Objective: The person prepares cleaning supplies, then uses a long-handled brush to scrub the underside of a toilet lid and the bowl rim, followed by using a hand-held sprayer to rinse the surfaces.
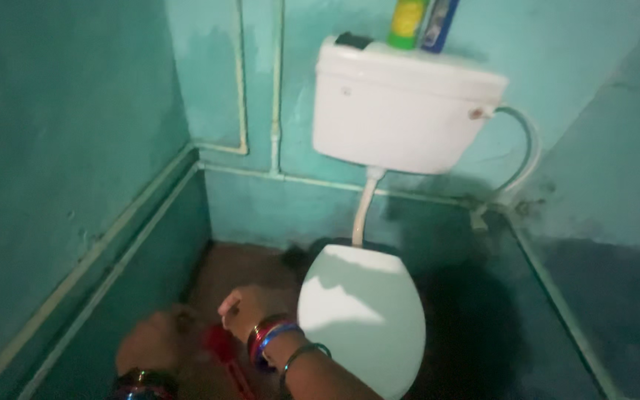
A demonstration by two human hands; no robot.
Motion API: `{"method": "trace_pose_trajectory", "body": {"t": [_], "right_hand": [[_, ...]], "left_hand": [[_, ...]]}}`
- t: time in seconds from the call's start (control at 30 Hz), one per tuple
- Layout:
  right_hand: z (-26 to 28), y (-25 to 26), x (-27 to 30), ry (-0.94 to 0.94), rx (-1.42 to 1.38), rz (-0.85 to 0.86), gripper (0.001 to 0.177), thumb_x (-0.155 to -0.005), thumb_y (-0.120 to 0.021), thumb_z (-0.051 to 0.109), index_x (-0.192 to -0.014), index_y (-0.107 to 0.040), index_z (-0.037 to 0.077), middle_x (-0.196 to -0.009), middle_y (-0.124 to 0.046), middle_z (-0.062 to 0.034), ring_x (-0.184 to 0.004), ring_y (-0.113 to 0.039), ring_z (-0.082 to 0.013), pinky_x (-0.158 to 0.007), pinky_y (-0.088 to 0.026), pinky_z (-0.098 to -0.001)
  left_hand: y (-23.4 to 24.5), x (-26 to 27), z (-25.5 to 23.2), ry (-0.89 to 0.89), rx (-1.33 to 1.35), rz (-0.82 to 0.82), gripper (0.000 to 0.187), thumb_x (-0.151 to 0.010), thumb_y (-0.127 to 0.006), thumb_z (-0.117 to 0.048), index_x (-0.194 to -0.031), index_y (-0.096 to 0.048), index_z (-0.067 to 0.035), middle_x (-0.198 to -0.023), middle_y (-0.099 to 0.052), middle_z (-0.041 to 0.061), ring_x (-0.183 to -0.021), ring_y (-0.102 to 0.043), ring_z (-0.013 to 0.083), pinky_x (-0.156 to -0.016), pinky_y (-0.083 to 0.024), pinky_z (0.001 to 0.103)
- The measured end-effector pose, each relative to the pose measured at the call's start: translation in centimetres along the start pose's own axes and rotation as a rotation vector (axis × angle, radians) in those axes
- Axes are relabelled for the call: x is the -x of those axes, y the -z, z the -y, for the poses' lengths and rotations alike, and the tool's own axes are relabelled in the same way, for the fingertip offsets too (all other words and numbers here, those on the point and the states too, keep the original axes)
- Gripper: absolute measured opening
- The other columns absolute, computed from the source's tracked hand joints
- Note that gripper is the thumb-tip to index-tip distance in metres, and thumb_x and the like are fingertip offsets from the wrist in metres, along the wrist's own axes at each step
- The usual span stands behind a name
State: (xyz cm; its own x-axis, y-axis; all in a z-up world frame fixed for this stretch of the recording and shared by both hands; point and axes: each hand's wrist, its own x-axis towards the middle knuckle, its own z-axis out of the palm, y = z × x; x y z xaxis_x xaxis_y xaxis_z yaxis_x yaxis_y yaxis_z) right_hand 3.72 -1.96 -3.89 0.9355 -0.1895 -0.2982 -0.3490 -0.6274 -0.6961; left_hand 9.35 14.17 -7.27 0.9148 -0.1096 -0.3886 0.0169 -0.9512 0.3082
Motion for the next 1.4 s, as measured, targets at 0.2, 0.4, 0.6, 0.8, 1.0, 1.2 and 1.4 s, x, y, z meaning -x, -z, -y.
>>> {"method": "trace_pose_trajectory", "body": {"t": [0.2, 0.4, 0.6, 0.8, 1.0, 1.2, 1.4], "right_hand": [[-2.9, -3.5, -3.6, -0.012, 0.013, 0.056, 0.009, -0.088, -0.069, 0.016, -0.093, -0.076, 0.016, -0.100, -0.078, -0.0052, -0.098, -0.075, -0.0196, -0.091, -0.057, -0.0343], [-5.9, -7.7, -6.7, 0.062, 0.172, 0.024, 0.013, -0.089, -0.068, 0.018, -0.094, -0.079, 0.014, -0.104, -0.076, -0.0124, -0.100, -0.073, -0.0275, -0.095, -0.055, -0.0372], [-9.3, -11.1, -10.3, 0.100, 0.240, 0.044, 0.016, -0.086, -0.070, 0.021, -0.099, -0.078, 0.017, -0.107, -0.075, -0.0124, -0.101, -0.072, -0.0305, -0.094, -0.055, -0.0383], [-15.6, -15.0, -12.0, 0.093, 0.219, 0.016, 0.020, -0.087, -0.068, 0.023, -0.102, -0.079, 0.019, -0.112, -0.076, -0.0115, -0.106, -0.071, -0.0302, -0.096, -0.054, -0.0385], [-20.9, -19.7, -13.6, -0.093, 0.233, 0.147, 0.022, -0.088, -0.070, 0.028, -0.106, -0.074, 0.015, -0.112, -0.073, -0.0126, -0.105, -0.070, -0.0304, -0.094, -0.053, -0.0404], [-28.1, -25.6, -15.4, -0.080, 0.185, 0.166, 0.032, -0.089, -0.073, 0.027, -0.114, -0.069, 0.007, -0.111, -0.073, -0.0180, -0.100, -0.069, -0.0322, -0.091, -0.054, -0.0423], [-34.7, -30.7, -19.1, -0.339, 0.186, 0.124, 0.049, -0.087, -0.070, 0.023, -0.133, -0.055, 0.015, -0.116, -0.068, -0.0152, -0.098, -0.072, -0.0288, -0.084, -0.059, -0.0438]], "left_hand": [[-7.1, -5.1, 3.6, 0.165, 0.069, -0.034, 0.033, -0.102, -0.061, -0.041, -0.116, -0.078, -0.017, -0.119, -0.076, 0.015, -0.106, -0.075, 0.0328, -0.090, -0.061, 0.043], [-15.5, -10.7, 6.1, 0.157, -0.040, -0.068, 0.040, -0.094, -0.062, -0.038, -0.123, -0.065, -0.011, -0.122, -0.070, 0.018, -0.105, -0.076, 0.0334, -0.084, -0.064, 0.044], [-18.5, -12.0, 7.4, 0.101, -0.045, -0.071, 0.058, -0.090, -0.059, -0.064, -0.116, -0.070, -0.013, -0.118, -0.073, 0.018, -0.107, -0.073, 0.0321, -0.090, -0.059, 0.043], [-24.8, -12.0, 6.7, 0.117, -0.098, -0.020, 0.057, -0.101, -0.050, -0.060, -0.120, -0.073, -0.011, -0.113, -0.076, 0.018, -0.098, -0.078, 0.0319, -0.082, -0.063, 0.045], [-30.5, -11.0, 8.4, 0.137, 0.189, 0.042, 0.051, -0.093, -0.061, -0.054, -0.128, -0.067, -0.018, -0.126, -0.069, 0.015, -0.112, -0.069, 0.0348, -0.094, -0.055, 0.047], [-46.5, -16.4, 12.7, 0.010, 0.314, 0.044, 0.053, -0.087, -0.073, -0.039, -0.134, -0.061, -0.018, -0.134, -0.066, 0.010, -0.122, -0.064, 0.0301, -0.103, -0.050, 0.045], [-57.2, -18.8, 15.0, 0.136, 0.626, 0.143, 0.048, -0.095, -0.066, -0.022, -0.140, -0.054, -0.015, -0.131, -0.068, 0.012, -0.110, -0.072, 0.0298, -0.092, -0.060, 0.042]]}}
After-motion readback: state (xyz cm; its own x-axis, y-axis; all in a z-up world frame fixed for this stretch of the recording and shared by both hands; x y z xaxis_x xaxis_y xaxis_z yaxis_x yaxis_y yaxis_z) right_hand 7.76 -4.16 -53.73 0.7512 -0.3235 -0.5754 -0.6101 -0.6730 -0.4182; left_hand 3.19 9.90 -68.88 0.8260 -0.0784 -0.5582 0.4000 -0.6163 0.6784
